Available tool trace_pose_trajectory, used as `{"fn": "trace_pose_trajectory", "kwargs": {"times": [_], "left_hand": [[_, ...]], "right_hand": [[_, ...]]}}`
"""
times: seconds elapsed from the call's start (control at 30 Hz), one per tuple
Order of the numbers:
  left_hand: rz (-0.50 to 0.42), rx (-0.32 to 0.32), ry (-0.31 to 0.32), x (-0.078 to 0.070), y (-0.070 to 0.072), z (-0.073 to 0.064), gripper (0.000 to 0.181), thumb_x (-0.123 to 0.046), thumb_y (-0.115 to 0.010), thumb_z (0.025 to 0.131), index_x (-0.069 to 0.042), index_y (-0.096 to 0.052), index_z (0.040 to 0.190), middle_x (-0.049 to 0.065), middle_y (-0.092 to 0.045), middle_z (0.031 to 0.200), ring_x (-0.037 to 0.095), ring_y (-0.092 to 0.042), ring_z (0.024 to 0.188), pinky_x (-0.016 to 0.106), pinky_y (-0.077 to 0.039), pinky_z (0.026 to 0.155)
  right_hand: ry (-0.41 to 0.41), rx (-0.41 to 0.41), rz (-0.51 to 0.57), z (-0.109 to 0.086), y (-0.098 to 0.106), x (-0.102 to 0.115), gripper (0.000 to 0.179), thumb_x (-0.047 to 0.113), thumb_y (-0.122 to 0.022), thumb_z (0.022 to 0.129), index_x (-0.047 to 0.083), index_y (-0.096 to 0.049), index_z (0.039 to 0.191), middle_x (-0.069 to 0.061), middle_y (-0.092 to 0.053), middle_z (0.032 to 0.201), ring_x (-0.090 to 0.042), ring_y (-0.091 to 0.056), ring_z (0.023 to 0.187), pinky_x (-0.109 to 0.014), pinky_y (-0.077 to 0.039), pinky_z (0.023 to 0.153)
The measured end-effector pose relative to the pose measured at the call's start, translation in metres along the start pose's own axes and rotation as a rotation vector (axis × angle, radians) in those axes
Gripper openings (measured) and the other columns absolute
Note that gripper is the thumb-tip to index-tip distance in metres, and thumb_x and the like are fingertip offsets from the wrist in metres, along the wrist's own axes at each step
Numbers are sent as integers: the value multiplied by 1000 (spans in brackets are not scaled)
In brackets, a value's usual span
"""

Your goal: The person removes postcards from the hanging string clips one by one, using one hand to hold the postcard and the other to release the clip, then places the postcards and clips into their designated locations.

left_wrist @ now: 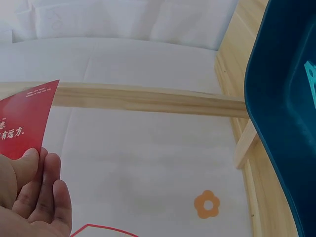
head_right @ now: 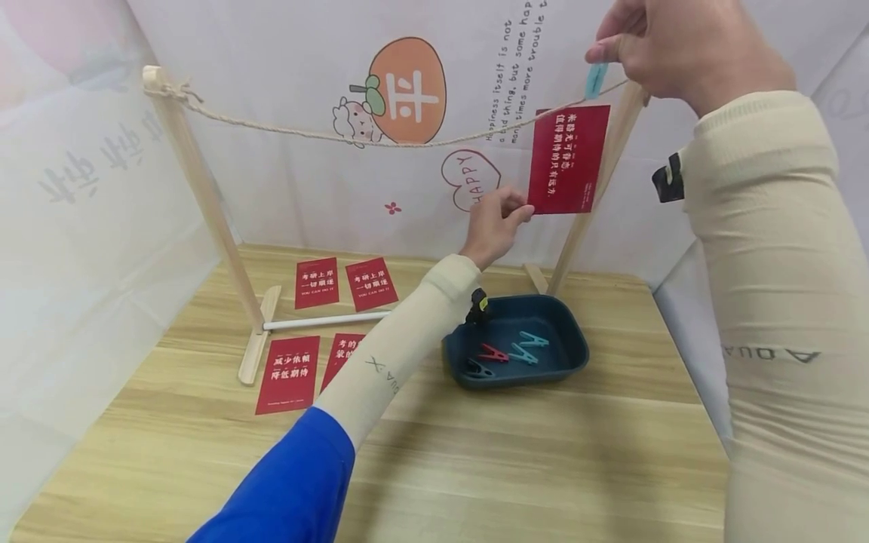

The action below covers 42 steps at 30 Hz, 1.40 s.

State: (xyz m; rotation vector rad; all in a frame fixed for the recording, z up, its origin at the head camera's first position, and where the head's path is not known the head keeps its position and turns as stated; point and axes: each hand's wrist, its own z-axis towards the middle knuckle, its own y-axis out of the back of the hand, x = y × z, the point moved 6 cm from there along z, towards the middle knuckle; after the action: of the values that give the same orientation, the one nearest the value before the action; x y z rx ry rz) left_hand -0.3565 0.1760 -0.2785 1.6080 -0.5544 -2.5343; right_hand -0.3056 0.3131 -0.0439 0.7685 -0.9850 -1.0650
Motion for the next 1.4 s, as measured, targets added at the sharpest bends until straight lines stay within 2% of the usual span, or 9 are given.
{"fn": "trace_pose_trajectory", "kwargs": {"times": [0.07, 0.27, 0.4, 0.47, 0.57, 0.63, 0.7, 0.97, 1.4], "left_hand": [[-1, 8, 4, 1, 2, 0, 12, -14, -70, 103, -7, -72, 113, 5, -79, 107, 8, -71, 91, 9, -51, 75], [4, 7, 11, 6, 13, 3, 15, -15, -69, 104, -5, -72, 114, 7, -79, 106, 11, -73, 92, 9, -53, 75], [3, 6, 32, 11, 20, 5, 16, -16, -69, 104, -5, -73, 114, 7, -80, 105, 11, -74, 92, 12, -53, 71], [-17, 11, 60, 14, 22, 4, 15, -16, -69, 104, -6, -73, 114, 7, -79, 105, 10, -73, 91, 16, -58, 69], [-50, 19, 106, 17, 26, 2, 15, -17, -69, 104, -6, -72, 114, 7, -78, 105, 10, -71, 90, 22, -63, 66], [-61, 23, 120, 18, 29, 1, 16, -16, -69, 104, -5, -72, 115, 7, -77, 106, 11, -72, 91, 22, -63, 69], [-59, 26, 123, 20, 31, 0, 17, -16, -69, 103, -5, -72, 116, 7, -77, 107, 11, -72, 92, 18, -62, 72], [-72, 41, 148, 31, 40, -4, 20, -16, -69, 104, -3, -72, 118, 10, -77, 110, 23, -77, 102, 20, -63, 74], [-36, 42, 165, 44, 56, -7, 22, -18, -66, 105, -2, -70, 121, 11, -77, 113, 17, -77, 99, 20, -61, 86]], "right_hand": [[39, -17, -19, -2, 1, 1, 37, 23, -59, 106, 8, -64, 140, -17, -59, 145, -3, -44, 91, -33, -48, 111], [165, -84, -68, -4, 7, 5, 36, 25, -64, 104, 3, -67, 132, -21, -65, 134, 9, -43, 83, -1, -42, 93], [197, -87, -59, -7, 5, 9, 37, 27, -68, 103, 0, -68, 128, -24, -66, 130, 13, -41, 81, 3, -40, 88], [210, -83, -55, -8, 3, 11, 36, 26, -70, 102, -2, -69, 125, -7, -71, 118, 13, -42, 80, 4, -39, 84], [208, -51, -47, -11, -2, 13, 37, 25, -70, 102, -5, -69, 124, -9, -73, 117, 12, -41, 78, 5, -33, 76], [184, -24, -60, -14, -6, 12, 39, 27, -70, 102, -4, -70, 125, -8, -72, 116, 8, -43, 78, 5, -31, 71], [157, 15, -79, -16, -11, 10, 41, 28, -68, 103, -5, -69, 128, -27, -69, 125, 0, -45, 80, 6, -31, 69], [125, 107, -113, -20, -31, 3, 42, 29, -68, 103, -5, -68, 129, -29, -68, 127, -38, -57, 103, 5, -29, 64], [165, 145, -149, -29, -56, -6, 43, 28, -73, 100, -6, -69, 126, -31, -70, 120, -40, -62, 99, 4, -30, 59]]}}
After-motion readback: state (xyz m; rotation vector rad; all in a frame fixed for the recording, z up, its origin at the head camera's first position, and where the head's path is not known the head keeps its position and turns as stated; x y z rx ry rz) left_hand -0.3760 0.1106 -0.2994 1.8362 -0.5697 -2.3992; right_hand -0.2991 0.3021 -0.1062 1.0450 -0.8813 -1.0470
